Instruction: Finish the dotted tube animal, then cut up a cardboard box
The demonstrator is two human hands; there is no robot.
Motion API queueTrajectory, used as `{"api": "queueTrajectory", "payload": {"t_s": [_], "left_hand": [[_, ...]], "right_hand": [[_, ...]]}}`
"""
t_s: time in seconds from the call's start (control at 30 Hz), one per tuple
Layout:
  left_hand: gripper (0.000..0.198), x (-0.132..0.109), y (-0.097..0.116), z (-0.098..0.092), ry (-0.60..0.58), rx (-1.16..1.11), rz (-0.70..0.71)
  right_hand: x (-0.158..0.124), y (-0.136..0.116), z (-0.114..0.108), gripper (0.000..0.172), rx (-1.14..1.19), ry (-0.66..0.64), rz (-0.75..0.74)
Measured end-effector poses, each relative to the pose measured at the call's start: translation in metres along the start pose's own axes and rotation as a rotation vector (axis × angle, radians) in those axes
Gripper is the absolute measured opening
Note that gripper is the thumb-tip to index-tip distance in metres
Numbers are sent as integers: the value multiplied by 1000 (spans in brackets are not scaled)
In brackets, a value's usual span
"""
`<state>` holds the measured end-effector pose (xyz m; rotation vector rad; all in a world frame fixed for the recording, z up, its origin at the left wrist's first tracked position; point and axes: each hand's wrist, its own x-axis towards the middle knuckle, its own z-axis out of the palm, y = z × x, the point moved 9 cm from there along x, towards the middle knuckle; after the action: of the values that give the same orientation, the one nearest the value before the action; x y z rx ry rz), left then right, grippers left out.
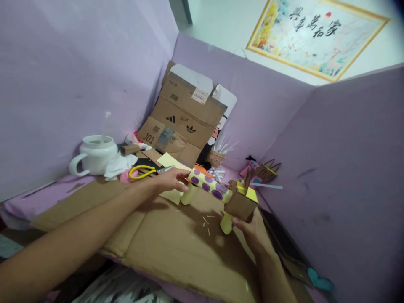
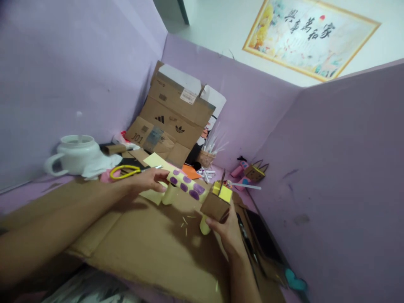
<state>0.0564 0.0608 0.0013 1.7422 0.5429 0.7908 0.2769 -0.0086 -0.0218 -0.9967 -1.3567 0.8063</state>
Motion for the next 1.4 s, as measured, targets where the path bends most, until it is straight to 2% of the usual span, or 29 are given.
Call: {"api": "queueTrajectory", "payload": {"t_s": [0.2, 0.33, 0.53, 0.77, 0.97, 1.27, 1.4], "left_hand": [[45, 11, -7, 0, 29, 16, 84], [48, 14, -12, 6, 8, 129, 38], [48, 21, -7, 7, 42, 174, 29], [55, 28, -12, 5, 40, 352, -64], [53, 29, 2, 3, 69, 597, 51], [53, 30, 2, 2, 90, 616, 56], [51, 33, -6, 2, 61, 481, -1]], "right_hand": [[7, -6, -7, 68, 96, 76, -37], [10, 0, -5, 53, 138, 43, 34], [15, 0, -6, 45, 158, 47, 35], [18, 1, -5, 45, 158, 39, 25], [17, 2, -8, 49, 149, 58, 23], [18, 5, -8, 48, 179, 66, 40], [17, 3, -7, 46, 200, 48, 32]]}}
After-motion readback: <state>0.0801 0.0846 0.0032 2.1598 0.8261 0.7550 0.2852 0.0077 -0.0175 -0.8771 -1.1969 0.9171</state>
